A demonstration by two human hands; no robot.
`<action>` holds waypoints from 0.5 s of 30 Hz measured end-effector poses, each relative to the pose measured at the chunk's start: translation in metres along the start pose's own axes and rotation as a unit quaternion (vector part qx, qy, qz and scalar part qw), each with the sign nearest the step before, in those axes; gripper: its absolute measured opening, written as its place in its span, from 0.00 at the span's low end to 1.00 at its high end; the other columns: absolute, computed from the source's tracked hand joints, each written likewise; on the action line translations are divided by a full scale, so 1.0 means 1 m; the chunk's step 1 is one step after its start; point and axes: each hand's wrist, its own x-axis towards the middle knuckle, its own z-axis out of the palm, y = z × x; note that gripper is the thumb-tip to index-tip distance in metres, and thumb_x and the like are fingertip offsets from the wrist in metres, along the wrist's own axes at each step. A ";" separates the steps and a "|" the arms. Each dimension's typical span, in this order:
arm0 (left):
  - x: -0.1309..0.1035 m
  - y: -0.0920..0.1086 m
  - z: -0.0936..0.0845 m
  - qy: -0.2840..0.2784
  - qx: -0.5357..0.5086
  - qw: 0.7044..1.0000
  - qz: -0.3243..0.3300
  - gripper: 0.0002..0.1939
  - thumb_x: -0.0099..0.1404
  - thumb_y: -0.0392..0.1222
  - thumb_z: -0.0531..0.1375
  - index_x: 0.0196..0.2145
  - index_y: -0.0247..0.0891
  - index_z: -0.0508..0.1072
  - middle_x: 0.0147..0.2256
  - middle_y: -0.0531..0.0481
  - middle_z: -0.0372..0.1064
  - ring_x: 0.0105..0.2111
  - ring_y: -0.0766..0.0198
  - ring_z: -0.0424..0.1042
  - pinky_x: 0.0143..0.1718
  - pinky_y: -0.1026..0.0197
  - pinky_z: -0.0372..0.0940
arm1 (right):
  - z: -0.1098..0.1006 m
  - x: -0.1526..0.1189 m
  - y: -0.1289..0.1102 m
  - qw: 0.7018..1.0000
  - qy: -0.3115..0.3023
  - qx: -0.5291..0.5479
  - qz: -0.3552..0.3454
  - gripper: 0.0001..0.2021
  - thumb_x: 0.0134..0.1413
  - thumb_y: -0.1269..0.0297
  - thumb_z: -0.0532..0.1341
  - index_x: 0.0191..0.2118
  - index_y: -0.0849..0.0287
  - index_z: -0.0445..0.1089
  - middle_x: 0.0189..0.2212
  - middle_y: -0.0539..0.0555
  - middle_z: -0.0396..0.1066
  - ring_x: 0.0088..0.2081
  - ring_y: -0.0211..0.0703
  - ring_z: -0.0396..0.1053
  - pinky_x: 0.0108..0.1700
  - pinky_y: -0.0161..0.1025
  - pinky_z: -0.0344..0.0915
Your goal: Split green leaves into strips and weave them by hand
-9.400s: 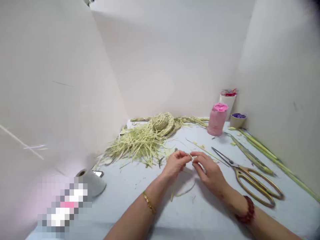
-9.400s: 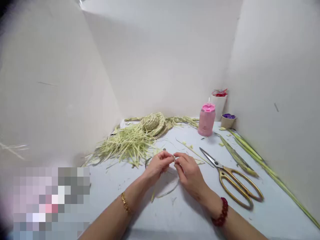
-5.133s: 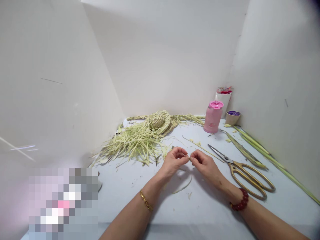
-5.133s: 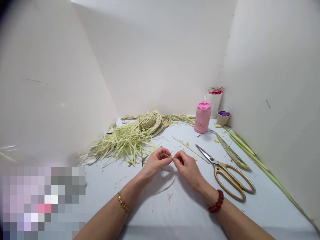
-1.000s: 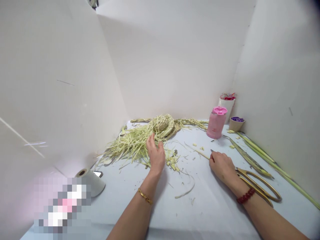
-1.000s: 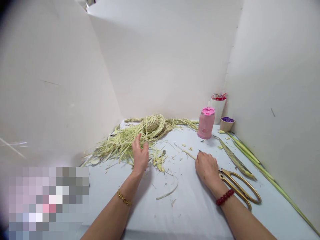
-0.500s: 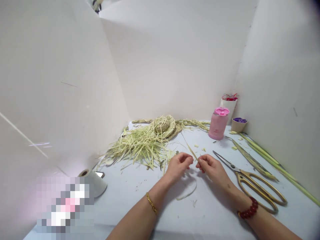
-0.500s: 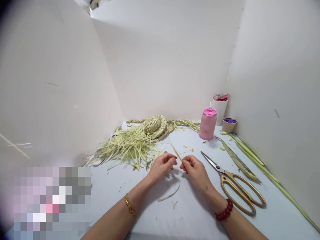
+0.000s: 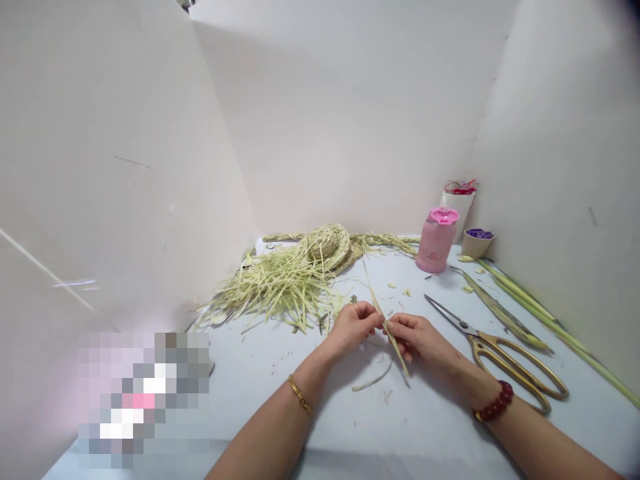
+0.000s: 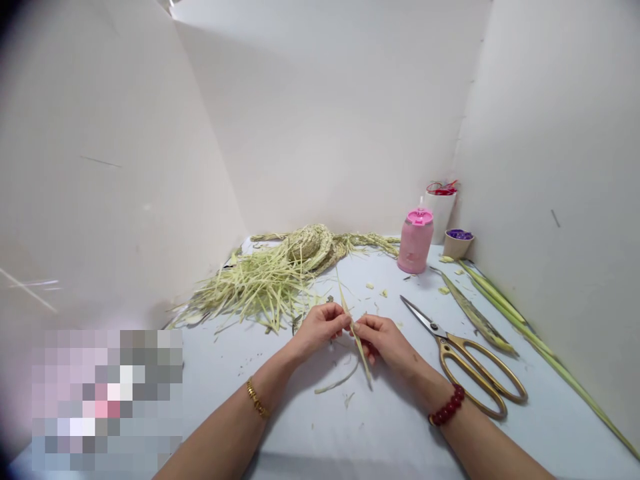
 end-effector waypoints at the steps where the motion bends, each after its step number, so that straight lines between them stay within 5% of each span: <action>1: 0.000 0.000 0.000 -0.010 0.003 1.000 0.001 0.10 0.56 0.45 0.60 0.26 0.35 0.68 0.23 0.53 0.67 0.21 0.72 0.60 0.24 0.68 0.55 | 0.000 0.000 0.000 1.000 0.001 0.015 0.015 0.17 0.48 0.49 0.61 0.24 0.59 0.63 0.14 0.45 0.60 0.15 0.31 0.55 0.20 0.32 0.52; 15: 0.003 -0.006 0.008 0.031 -0.007 1.000 -0.004 0.07 0.55 0.42 0.59 0.26 0.36 0.67 0.20 0.57 0.59 0.19 0.73 0.55 0.22 0.67 0.52 | 0.003 -0.001 0.006 0.996 0.006 -0.085 -0.019 0.09 0.49 0.61 0.58 0.23 0.58 0.62 0.15 0.47 0.67 0.14 0.32 0.61 0.17 0.30 0.59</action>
